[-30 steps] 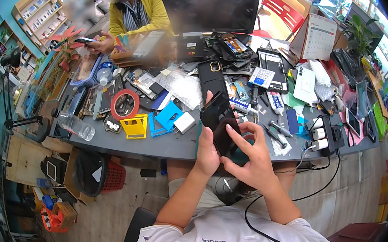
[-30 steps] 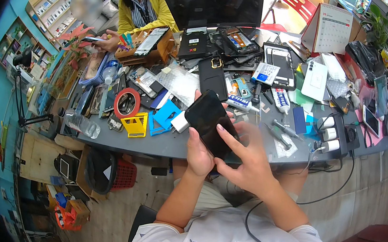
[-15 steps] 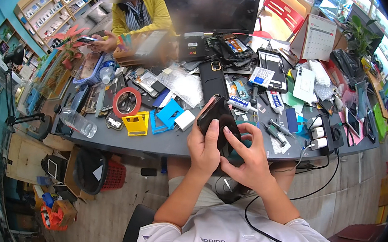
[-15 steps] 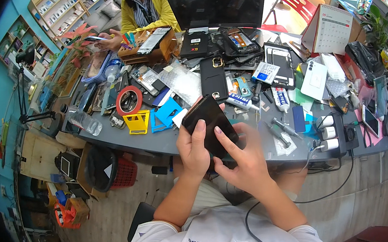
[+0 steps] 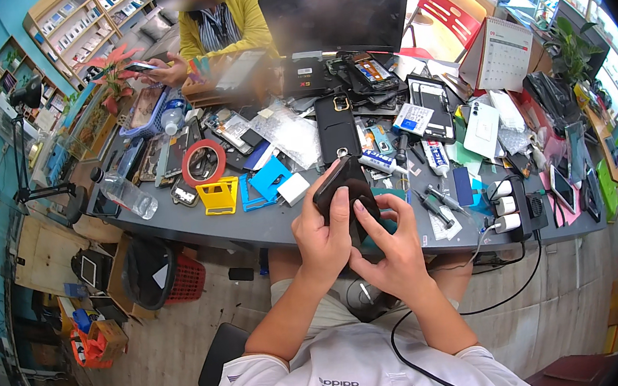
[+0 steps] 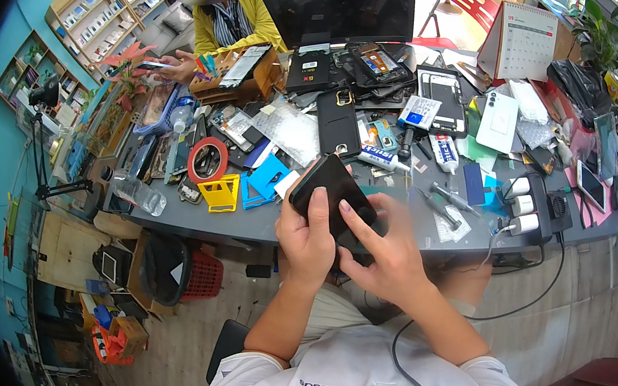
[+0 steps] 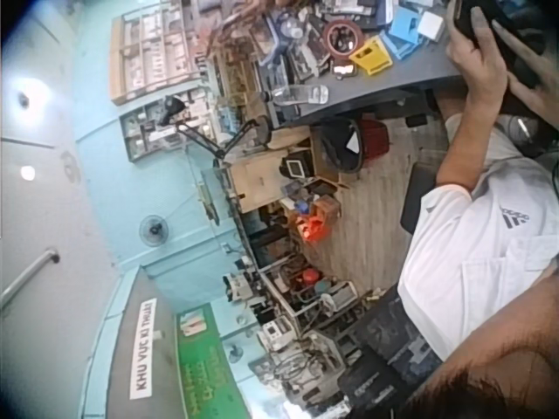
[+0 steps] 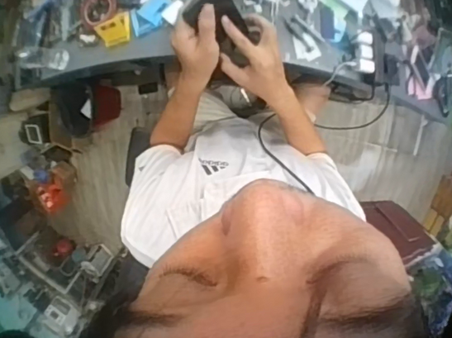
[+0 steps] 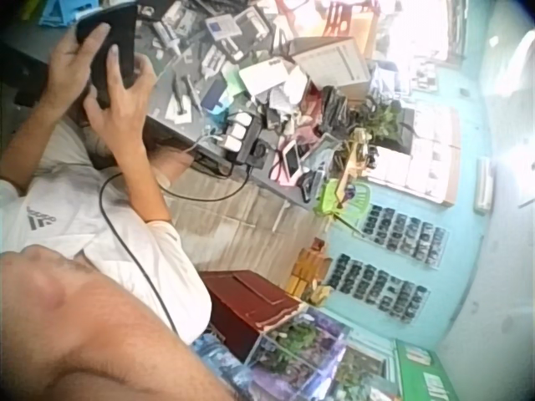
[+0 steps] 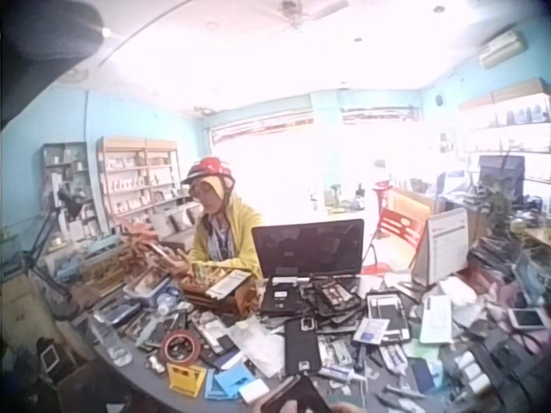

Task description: The person disassembles a smartphone using a screwdriver, removes the back cover, and manipulates internal components. They then reassemble the device, securing the back cover and testing the screen functionality. The person also handles a second smartphone, removing its back cover and inspecting the interior.

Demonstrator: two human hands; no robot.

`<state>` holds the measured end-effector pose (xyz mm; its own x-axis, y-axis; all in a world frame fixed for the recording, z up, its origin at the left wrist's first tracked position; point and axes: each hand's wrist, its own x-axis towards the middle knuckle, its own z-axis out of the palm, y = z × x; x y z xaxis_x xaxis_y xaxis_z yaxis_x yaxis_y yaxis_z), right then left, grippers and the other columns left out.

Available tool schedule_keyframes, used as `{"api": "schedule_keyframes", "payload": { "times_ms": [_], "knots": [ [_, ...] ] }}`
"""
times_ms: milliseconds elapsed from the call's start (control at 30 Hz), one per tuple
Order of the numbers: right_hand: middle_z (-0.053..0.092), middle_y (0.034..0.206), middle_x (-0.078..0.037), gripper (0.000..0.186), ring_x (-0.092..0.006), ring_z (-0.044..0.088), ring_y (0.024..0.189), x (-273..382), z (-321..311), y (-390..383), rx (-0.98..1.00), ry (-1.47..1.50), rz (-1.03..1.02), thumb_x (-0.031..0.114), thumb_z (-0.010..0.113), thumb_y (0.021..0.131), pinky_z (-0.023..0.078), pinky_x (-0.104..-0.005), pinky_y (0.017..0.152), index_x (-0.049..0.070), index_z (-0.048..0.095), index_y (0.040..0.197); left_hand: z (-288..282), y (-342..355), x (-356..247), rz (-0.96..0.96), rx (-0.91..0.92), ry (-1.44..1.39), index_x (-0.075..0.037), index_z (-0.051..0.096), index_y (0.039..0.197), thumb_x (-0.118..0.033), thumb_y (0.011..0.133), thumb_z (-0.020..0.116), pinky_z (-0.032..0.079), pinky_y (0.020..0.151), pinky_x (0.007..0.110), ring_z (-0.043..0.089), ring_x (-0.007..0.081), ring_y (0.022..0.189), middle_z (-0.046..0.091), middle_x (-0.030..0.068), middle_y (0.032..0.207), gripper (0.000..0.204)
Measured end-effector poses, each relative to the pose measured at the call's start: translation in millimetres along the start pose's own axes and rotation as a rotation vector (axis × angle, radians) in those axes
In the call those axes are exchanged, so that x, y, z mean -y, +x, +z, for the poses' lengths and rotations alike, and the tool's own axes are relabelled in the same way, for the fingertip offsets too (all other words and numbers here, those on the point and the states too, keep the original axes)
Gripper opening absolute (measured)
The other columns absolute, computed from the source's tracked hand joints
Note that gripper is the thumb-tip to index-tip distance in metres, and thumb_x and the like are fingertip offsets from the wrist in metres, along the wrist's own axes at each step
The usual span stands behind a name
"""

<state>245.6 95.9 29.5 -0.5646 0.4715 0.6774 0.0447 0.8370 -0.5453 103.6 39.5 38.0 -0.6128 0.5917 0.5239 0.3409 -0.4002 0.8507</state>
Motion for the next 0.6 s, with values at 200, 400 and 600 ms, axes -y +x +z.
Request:
{"api": "schedule_keyframes", "payload": {
  "times_ms": [200,400,600],
  "knots": [
    [0.056,0.137,-0.024,0.088,-0.0417,0.059,0.121,-2,2,0,-0.003,-0.009,-0.009,0.011,0.091,0.072,0.055,-0.0481,0.095,0.019,0.062,0.155,1,1,-6,-0.032,-0.006,0.023,0.009,0.058,0.140,-0.017,0.116,0.052,0.063,0.093,0.036,0.076,0.0227,0.108,0.077,0.0202,0.124,0.035],
    [0.056,0.139,-0.024,0.087,-0.0405,0.060,0.123,8,-4,7,-0.013,-0.048,-0.024,0.015,0.093,0.076,0.055,-0.0466,0.098,0.011,0.060,0.156,-5,0,3,-0.109,-0.053,-0.140,0.009,0.057,0.140,-0.024,0.118,0.047,0.061,0.101,0.040,0.075,0.0285,0.116,0.072,0.0254,0.134,0.040],
    [0.071,0.125,-0.014,0.047,-0.0171,0.067,0.111,-2,-5,6,-0.033,0.774,0.590,0.010,0.081,0.100,0.056,-0.0330,0.096,-0.003,0.063,0.141,3,4,-10,-0.111,-0.080,-0.587,0.005,0.054,0.144,-0.034,0.118,0.049,0.062,0.102,0.051,0.072,0.0403,0.121,0.067,0.0314,0.138,0.047]
  ]
}}
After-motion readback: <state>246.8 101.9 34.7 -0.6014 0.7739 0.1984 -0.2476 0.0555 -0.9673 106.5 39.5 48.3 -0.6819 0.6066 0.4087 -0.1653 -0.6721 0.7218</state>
